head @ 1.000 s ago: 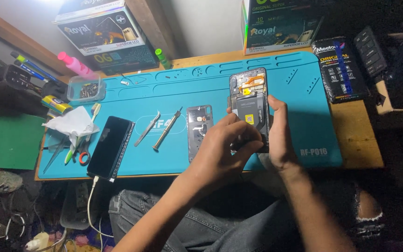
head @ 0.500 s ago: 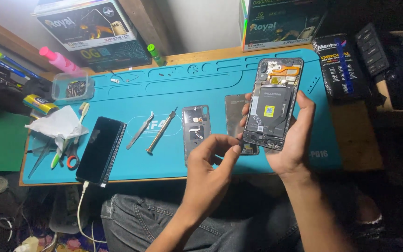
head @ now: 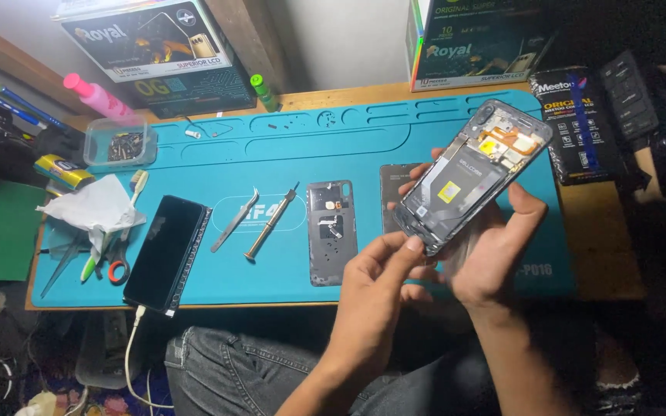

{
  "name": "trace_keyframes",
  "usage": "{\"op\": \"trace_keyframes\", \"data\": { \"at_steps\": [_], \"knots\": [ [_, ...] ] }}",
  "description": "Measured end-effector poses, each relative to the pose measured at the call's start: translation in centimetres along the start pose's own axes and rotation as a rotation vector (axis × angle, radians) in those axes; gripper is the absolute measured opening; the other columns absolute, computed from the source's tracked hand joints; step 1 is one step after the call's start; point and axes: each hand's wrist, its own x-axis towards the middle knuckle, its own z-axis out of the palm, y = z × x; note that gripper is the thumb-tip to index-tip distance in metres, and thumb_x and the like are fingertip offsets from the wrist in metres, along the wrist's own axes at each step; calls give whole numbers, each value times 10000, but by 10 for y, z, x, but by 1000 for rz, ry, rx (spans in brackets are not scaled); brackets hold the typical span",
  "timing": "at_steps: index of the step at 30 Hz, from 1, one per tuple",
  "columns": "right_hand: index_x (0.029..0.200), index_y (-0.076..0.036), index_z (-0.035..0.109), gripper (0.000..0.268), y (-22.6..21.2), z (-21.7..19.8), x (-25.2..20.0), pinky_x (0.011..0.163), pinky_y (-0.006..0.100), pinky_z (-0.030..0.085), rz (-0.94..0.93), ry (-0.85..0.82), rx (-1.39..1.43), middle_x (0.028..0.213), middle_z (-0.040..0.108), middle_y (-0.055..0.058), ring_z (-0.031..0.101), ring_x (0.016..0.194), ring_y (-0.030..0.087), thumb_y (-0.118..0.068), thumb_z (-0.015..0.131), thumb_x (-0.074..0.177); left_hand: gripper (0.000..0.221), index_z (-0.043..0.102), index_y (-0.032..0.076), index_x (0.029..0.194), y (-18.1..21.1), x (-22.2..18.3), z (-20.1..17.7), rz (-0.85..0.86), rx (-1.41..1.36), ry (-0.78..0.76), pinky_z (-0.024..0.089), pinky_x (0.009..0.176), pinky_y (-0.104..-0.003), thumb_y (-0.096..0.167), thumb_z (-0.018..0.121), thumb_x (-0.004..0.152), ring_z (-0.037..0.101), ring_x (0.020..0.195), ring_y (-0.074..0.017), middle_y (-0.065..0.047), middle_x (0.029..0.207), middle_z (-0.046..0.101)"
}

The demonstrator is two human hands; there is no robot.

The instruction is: The person is using a thin metal tool to clean adhesive and debris from the edges of a mobile phone chassis during a repair process.

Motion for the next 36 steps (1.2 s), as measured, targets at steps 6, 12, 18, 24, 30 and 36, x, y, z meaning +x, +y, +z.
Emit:
{"op": "trace_keyframes", "data": {
  "at_steps": [6, 12, 18, 24, 30, 36],
  "knots": [
    [1620, 27, 433, 968, -7, 7, -10, 1217, 576, 364, 77, -288, 155, 1658, 450, 352, 442, 1530, 436, -552, 557, 855, 250, 668, 8, 1227, 13, 22, -32, 169, -275, -67, 567, 642, -307, 168, 680, 1036, 713, 772, -220, -172, 1014, 751],
    [1641, 83, 408, 1060, -16, -1, -1, 1253, 692, 317, 313, -488, 384, 1635, 487, 293, 435, 1528, 472, -745, 443, 980, 351, 736, -28, 1269, 61, 18, -60, 356, 132, -129, 523, 636, -252, 232, 636, 1056, 607, 693, -126, -81, 997, 724],
    [1734, -25, 186, 929, -1, -40, 9, 1133, 957, 22, 783, -692, 576, 1740, 303, 293, 248, 1617, 524, -599, 560, 1106, 413, 768, -23, 1305, 79, 34, -91, 321, 352, -286, 462, 617, -239, 276, 661, 1041, 571, 641, -75, 1, 817, 708],
    [1695, -121, 361, 744, -6, -5, -7, 810, 760, 638, 813, -466, 81, 1679, 487, 63, 708, 1183, 295, -503, 511, 1075, 347, 820, 27, 1233, 73, 24, -91, 375, 569, -311, 494, 575, -223, 269, 621, 1083, 549, 622, -83, 1, 800, 677],
    [1395, 15, 672, 575, -7, 59, -29, 700, 902, 516, 713, 121, -177, 1105, 698, 316, 680, 886, 530, -376, 516, 1002, 269, 824, 87, 1217, 57, 15, -97, 914, 836, 69, 615, 628, -377, 210, 800, 978, 758, 752, -288, -179, 899, 804],
    [1498, -29, 617, 597, 26, 48, -38, 712, 910, 513, 731, 114, -297, 1096, 653, 325, 673, 857, 513, -334, 509, 996, 349, 812, 121, 1254, 58, 7, -118, 1143, 966, 59, 606, 675, -384, 193, 852, 914, 731, 856, -308, -119, 1016, 772]
  ]
}}
